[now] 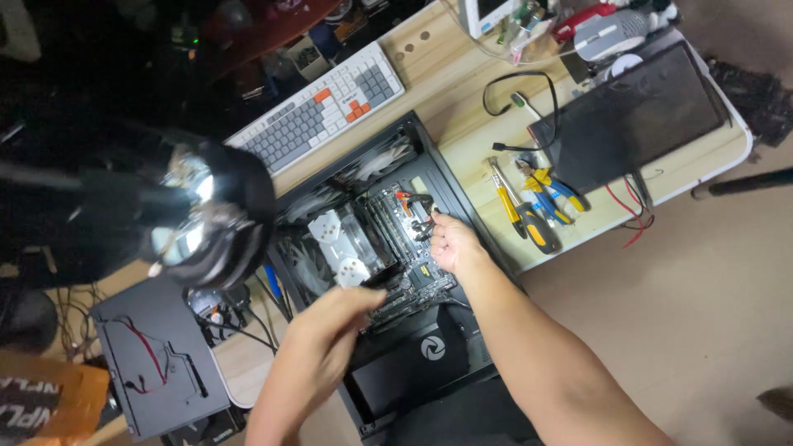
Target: Connecting the front panel header cables including power, reset, and LED wires to the motherboard pins inside a computer case.
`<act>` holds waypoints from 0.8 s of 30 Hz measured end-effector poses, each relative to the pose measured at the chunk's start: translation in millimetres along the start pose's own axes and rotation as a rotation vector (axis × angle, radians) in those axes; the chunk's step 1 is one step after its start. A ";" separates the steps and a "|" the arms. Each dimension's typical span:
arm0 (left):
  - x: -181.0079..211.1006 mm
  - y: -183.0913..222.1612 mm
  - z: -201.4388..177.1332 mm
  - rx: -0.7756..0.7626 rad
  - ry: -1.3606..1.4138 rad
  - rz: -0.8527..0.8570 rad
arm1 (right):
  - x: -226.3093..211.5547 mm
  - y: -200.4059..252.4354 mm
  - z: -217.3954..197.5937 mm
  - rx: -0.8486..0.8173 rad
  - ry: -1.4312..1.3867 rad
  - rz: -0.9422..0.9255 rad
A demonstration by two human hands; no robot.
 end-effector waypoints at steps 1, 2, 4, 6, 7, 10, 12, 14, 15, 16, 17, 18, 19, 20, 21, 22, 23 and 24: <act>-19.1 30.8 4.2 0.017 0.006 -0.001 | -0.2 -3.8 -3.2 -0.003 0.018 -0.004; -39.8 62.5 6.9 0.113 0.100 -0.062 | -0.1 -7.8 -4.3 -0.018 0.020 -0.003; -70.3 116.7 22.2 0.232 0.207 -0.124 | -1.2 -9.3 -4.5 -0.033 0.048 -0.006; -95.7 164.8 42.9 0.530 0.289 -0.353 | -3.4 -5.1 -3.6 -0.032 0.046 -0.019; -103.5 176.8 60.4 0.553 0.303 -0.360 | -3.9 1.3 -1.9 -0.033 0.074 -0.019; -147.3 218.5 121.2 0.871 0.444 -0.688 | -5.1 14.8 3.0 -0.017 0.116 -0.027; -192.4 241.9 172.3 1.126 0.760 -0.749 | -6.3 18.3 3.6 0.020 0.111 -0.040; -216.0 256.6 203.8 1.130 0.820 -0.851 | -3.3 43.1 14.1 0.041 0.138 -0.052; -227.8 262.0 220.8 1.115 0.867 -0.944 | -3.6 55.4 19.2 0.058 0.143 -0.064; -223.3 264.2 224.3 1.119 0.876 -0.946 | -1.9 59.4 21.5 0.060 0.153 -0.066; -218.6 265.8 229.6 1.079 0.867 -1.024 | -1.7 63.4 23.3 0.071 0.158 -0.076; -214.3 267.8 233.7 1.033 0.854 -1.101 | -1.2 67.5 24.1 0.083 0.158 -0.087; -225.9 273.8 245.4 1.032 0.860 -1.103 | -2.7 65.7 23.7 0.086 0.163 -0.089; -236.6 280.8 257.3 1.006 0.852 -1.096 | -2.6 63.6 23.4 0.080 0.159 -0.085; -247.2 287.7 269.4 0.980 0.845 -1.089 | -2.5 61.4 23.1 0.074 0.156 -0.081; -255.1 293.2 274.4 0.985 0.848 -1.093 | -2.5 60.6 22.9 0.075 0.162 -0.078; -263.1 298.7 280.5 0.958 0.877 -1.120 | -2.4 59.9 22.5 0.082 0.155 -0.077; -270.4 303.8 288.2 0.933 0.907 -1.147 | -2.8 59.0 22.2 0.090 0.151 -0.077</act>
Point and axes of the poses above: each hand's wrist, its own y-axis away from the middle knuckle, its own z-axis out of the palm, x = y × z, the point moved 3 cm from there along -y, towards the middle knuckle, and after that the axes turned 1 degree about -y, right-handed, at the moved point
